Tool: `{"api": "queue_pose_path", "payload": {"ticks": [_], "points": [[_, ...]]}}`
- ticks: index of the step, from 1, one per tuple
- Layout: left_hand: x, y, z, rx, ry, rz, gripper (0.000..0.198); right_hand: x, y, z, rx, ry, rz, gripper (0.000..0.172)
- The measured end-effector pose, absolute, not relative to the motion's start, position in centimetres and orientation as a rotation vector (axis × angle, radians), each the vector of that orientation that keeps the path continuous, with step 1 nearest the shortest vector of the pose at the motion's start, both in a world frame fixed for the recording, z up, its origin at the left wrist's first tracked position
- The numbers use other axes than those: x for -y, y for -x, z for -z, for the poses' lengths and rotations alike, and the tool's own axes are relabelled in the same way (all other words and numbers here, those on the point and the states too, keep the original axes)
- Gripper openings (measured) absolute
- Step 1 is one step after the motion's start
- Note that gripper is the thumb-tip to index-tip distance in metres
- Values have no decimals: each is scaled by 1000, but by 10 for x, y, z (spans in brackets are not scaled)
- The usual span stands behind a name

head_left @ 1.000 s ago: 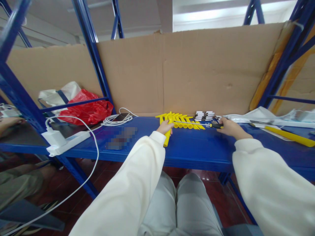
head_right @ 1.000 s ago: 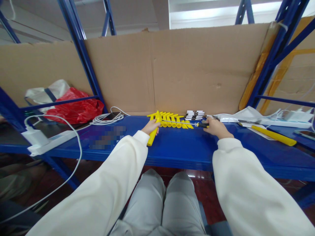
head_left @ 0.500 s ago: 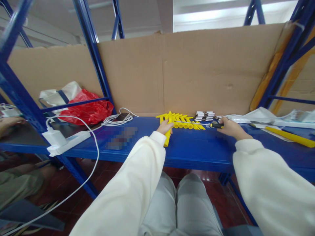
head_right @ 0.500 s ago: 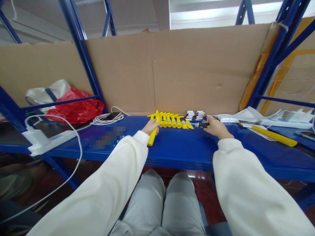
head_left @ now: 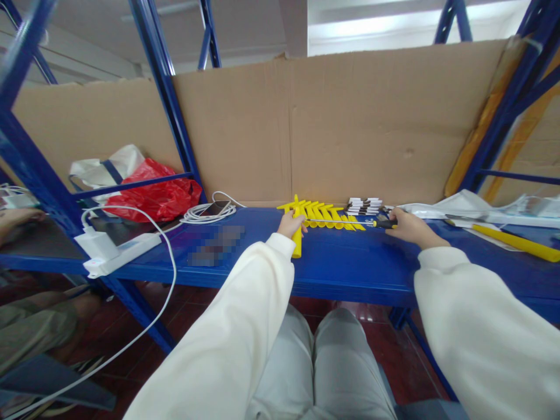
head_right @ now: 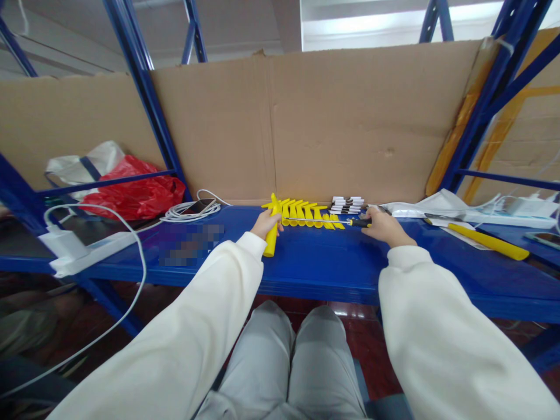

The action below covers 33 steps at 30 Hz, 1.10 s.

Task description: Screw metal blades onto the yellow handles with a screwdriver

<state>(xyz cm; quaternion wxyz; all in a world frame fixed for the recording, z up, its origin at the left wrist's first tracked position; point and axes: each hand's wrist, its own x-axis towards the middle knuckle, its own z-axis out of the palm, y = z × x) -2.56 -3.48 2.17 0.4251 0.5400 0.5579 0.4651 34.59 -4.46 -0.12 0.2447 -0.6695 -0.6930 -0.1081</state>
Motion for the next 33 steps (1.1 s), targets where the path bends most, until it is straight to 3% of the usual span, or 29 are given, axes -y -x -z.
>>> {"api": "queue_pose_path", "payload": {"ticks": [6, 17, 24, 33], "points": [[33, 25, -20, -1384, -1258, -1251, 36, 45, -343, 1, 1928, 1754, 312, 27], [34, 26, -19, -1410, -1308, -1184, 51, 48, -336, -1, 1935, 1781, 251, 27], [34, 26, -20, -1396, -1335, -1175, 39, 47, -338, 0, 1944, 1712, 284, 26], [33, 27, -19, -1414, -1290, -1206, 38, 46, -340, 2, 1952, 1674, 294, 26]]}}
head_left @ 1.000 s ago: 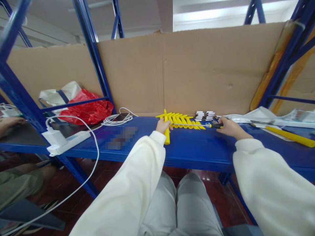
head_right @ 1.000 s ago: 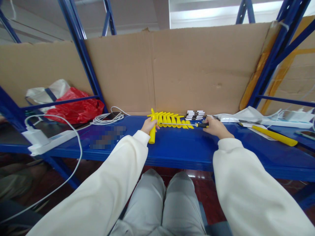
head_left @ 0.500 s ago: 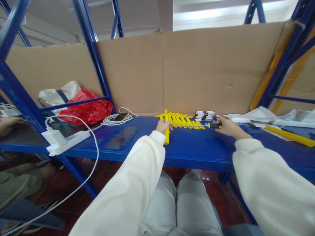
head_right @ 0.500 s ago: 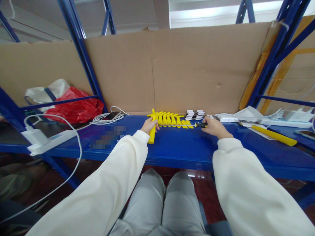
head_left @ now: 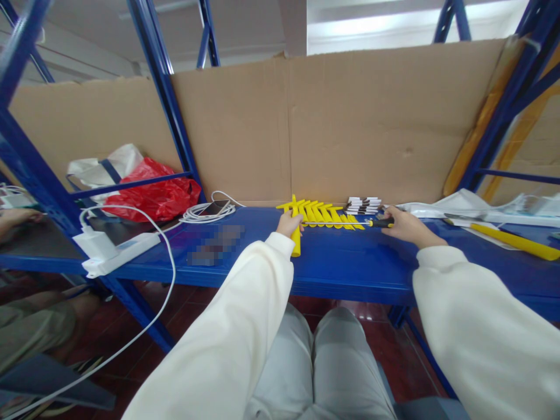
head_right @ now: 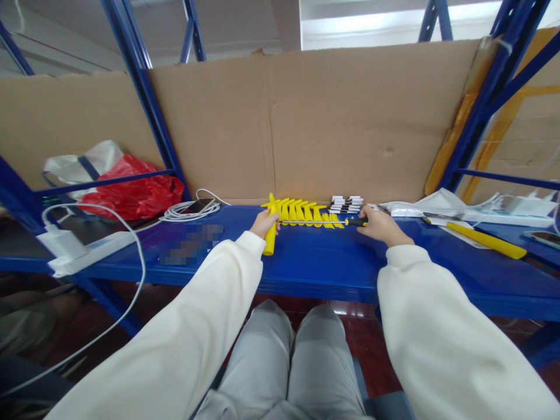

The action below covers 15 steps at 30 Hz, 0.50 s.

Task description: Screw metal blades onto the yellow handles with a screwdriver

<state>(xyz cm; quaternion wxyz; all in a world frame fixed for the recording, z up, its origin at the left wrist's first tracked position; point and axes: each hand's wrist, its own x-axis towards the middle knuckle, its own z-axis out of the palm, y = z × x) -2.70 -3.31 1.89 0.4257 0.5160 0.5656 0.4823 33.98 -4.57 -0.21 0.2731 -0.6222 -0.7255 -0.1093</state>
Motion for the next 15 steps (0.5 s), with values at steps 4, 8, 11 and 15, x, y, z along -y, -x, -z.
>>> {"api": "queue_pose_path", "payload": {"ticks": [4, 8, 11, 15], "points": [[34, 27, -21, -1408, -1257, -1224, 35, 46, -339, 1, 1951, 1690, 265, 26], [33, 27, -21, -1385, -1265, -1234, 33, 46, -339, 1, 1952, 1689, 246, 26], [32, 27, -20, -1387, -1256, -1255, 31, 45, -340, 1, 1955, 1672, 241, 27], [31, 28, -19, -1384, -1239, -1282, 29, 45, -341, 2, 1954, 1696, 236, 27]]}}
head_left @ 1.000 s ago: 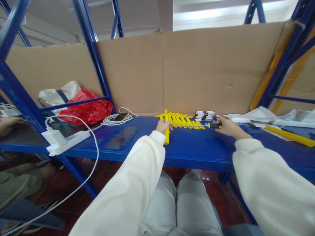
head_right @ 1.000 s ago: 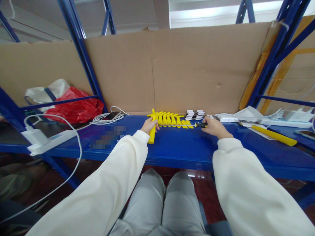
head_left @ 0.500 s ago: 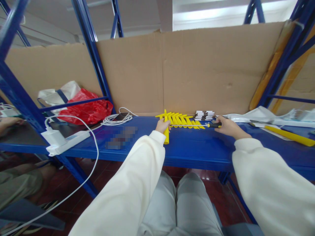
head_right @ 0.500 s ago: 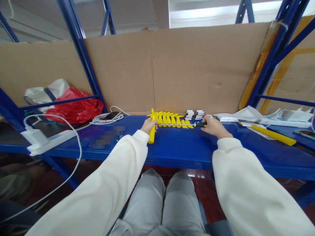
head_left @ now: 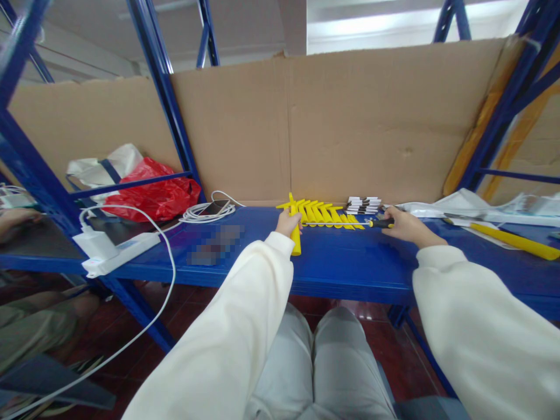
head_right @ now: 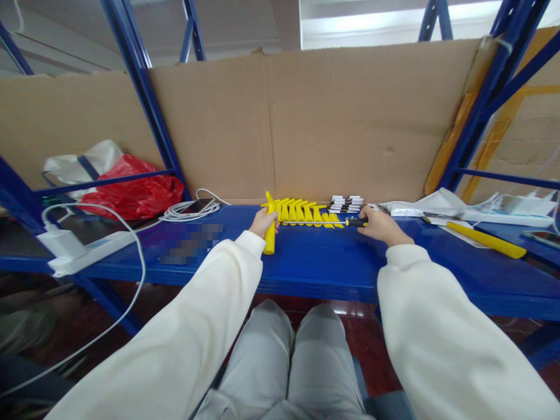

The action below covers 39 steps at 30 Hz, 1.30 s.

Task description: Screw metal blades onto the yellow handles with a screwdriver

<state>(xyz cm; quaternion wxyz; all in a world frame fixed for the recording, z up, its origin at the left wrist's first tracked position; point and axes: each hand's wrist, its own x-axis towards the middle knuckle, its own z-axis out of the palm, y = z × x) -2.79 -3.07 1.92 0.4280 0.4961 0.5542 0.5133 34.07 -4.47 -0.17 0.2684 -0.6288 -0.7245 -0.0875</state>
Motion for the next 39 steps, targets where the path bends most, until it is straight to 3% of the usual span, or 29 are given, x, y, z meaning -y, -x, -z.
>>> {"api": "queue_pose_path", "payload": {"ticks": [12, 20, 23, 30, 39], "points": [[38, 25, -23, -1355, -1261, -1281, 33, 42, -312, 6, 2133, 1636, 135, 20], [42, 7, -23, -1299, -1310, -1226, 54, 42, -277, 3, 2257, 1604, 0, 8], [41, -7, -22, -1263, -1318, -1205, 48, 41, -269, 5, 2251, 1567, -74, 8], [38, -61, -26, -1105, -1335, -1115, 19, 34, -273, 11, 2066, 1176, -77, 31], [39, -120, -29, -935, -1191, -1125, 26, 29, -287, 7, 1898, 1138, -158, 24]]}}
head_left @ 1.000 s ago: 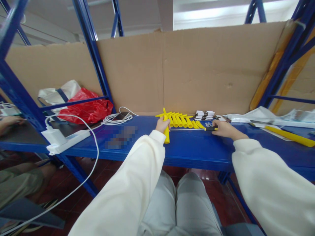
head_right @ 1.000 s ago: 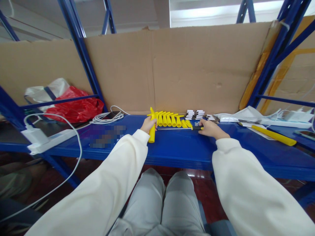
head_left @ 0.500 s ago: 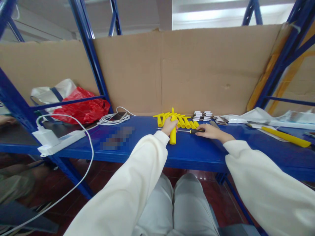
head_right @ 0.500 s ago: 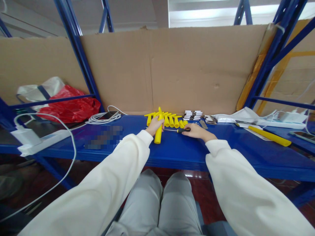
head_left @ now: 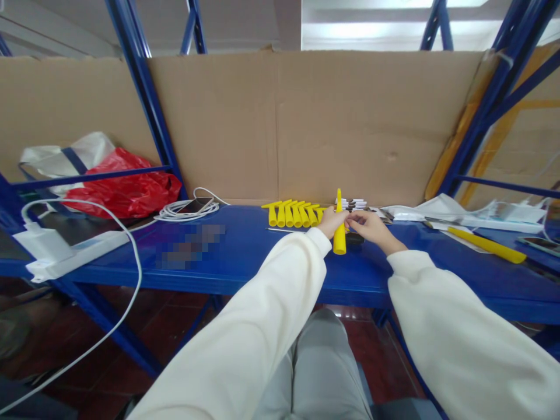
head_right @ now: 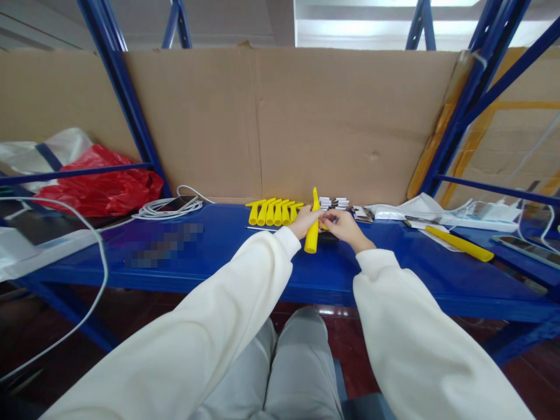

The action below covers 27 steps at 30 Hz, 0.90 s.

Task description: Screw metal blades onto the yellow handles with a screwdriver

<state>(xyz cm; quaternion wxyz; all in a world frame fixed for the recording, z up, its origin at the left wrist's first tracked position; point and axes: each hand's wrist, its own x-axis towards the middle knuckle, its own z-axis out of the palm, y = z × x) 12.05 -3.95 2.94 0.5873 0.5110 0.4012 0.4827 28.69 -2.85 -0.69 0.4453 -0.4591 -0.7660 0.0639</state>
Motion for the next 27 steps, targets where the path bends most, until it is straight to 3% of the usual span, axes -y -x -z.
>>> {"api": "queue_pose_path", "payload": {"ticks": [7, 11, 17, 21, 24, 27], "points": [[38, -140, -34, -927, -1057, -1099, 28, 33, -299, 1, 1729, 1170, -444, 58], [39, -149, -35, -908, -954, -1077, 26, 39, -301, -4, 1662, 1217, -542, 66], [44, -148, -39, -889, -915, -1008, 32, 45, -304, -7, 1594, 1259, -627, 61], [47, -139, -41, -867, -944, -954, 34, 43, -308, -6, 1535, 1313, -622, 48], [45, -135, -41, -890, -932, -939, 30, 39, -318, -4, 1493, 1436, -476, 31], [40, -134, -40, -894, -938, -900, 21, 34, -331, 1, 1554, 1597, -239, 26]]}}
